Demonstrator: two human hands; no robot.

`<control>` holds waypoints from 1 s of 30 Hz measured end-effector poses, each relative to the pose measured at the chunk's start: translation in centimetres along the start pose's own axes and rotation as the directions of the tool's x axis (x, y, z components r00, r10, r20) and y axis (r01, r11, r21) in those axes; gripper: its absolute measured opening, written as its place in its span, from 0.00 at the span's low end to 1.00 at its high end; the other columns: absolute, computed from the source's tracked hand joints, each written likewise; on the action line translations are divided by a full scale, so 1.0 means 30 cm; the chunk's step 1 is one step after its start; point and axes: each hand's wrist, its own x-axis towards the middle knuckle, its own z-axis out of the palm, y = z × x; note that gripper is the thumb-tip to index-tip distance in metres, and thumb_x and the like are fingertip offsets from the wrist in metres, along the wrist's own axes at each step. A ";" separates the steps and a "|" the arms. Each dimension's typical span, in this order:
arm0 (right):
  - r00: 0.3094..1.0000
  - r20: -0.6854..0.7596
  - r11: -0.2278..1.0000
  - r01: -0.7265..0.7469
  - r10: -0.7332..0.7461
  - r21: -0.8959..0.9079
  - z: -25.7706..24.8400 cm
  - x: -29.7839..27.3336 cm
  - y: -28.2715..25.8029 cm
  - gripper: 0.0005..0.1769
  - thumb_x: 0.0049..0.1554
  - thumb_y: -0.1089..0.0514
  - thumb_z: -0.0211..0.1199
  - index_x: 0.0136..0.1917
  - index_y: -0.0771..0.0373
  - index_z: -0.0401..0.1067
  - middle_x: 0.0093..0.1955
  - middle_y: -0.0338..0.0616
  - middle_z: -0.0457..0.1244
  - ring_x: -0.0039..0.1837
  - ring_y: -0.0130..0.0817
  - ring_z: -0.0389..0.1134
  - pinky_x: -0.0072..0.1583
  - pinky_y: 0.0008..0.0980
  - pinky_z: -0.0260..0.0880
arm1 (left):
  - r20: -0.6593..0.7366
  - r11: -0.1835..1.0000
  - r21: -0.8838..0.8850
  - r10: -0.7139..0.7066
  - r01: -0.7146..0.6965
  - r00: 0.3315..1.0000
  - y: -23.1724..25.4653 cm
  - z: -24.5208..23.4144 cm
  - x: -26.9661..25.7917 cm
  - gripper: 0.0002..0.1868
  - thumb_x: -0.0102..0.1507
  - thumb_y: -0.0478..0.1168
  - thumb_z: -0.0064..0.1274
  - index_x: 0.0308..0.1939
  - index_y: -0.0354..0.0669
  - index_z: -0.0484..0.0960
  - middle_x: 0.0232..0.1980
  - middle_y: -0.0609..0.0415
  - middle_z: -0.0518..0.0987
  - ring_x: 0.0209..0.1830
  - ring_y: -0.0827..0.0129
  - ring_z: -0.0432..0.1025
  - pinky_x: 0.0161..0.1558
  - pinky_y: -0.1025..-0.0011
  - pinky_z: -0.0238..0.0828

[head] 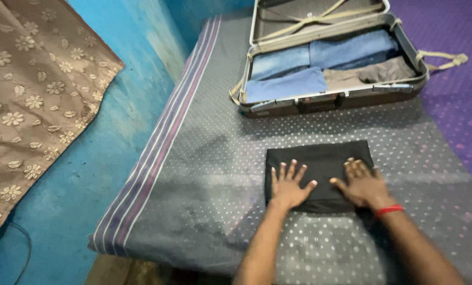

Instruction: The person folds a pair of black pants by hand on a bed and places them into an open suitcase alongside other folded clothing.

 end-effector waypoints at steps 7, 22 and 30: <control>0.981 0.073 0.976 -0.184 0.177 0.112 -0.091 0.014 0.123 0.52 0.61 0.21 0.30 0.84 0.59 0.34 0.87 0.46 0.26 0.86 0.42 0.25 0.78 0.62 0.30 | 0.011 1.000 0.031 0.001 -0.002 1.000 -0.036 -0.057 -0.053 0.48 0.62 0.78 0.28 0.82 0.67 0.46 0.86 0.54 0.34 0.84 0.44 0.27 0.74 0.31 0.19; 0.961 0.007 0.927 -0.270 0.278 0.261 -0.033 0.238 0.208 0.46 0.63 0.26 0.31 0.84 0.54 0.36 0.88 0.35 0.29 0.86 0.34 0.32 0.78 0.68 0.33 | 0.005 0.996 -0.086 -0.026 0.026 1.000 -0.050 -0.061 -0.070 0.48 0.60 0.78 0.34 0.81 0.70 0.49 0.87 0.59 0.35 0.86 0.49 0.28 0.74 0.29 0.26; 0.934 -0.352 0.985 0.111 -0.056 0.136 -0.080 0.087 -0.028 0.48 0.65 0.25 0.31 0.83 0.62 0.48 0.86 0.49 0.43 0.87 0.45 0.42 0.81 0.61 0.44 | 0.016 0.998 -0.054 -0.030 0.031 0.999 -0.057 -0.040 -0.056 0.48 0.60 0.79 0.33 0.81 0.70 0.47 0.87 0.58 0.34 0.86 0.49 0.27 0.74 0.28 0.27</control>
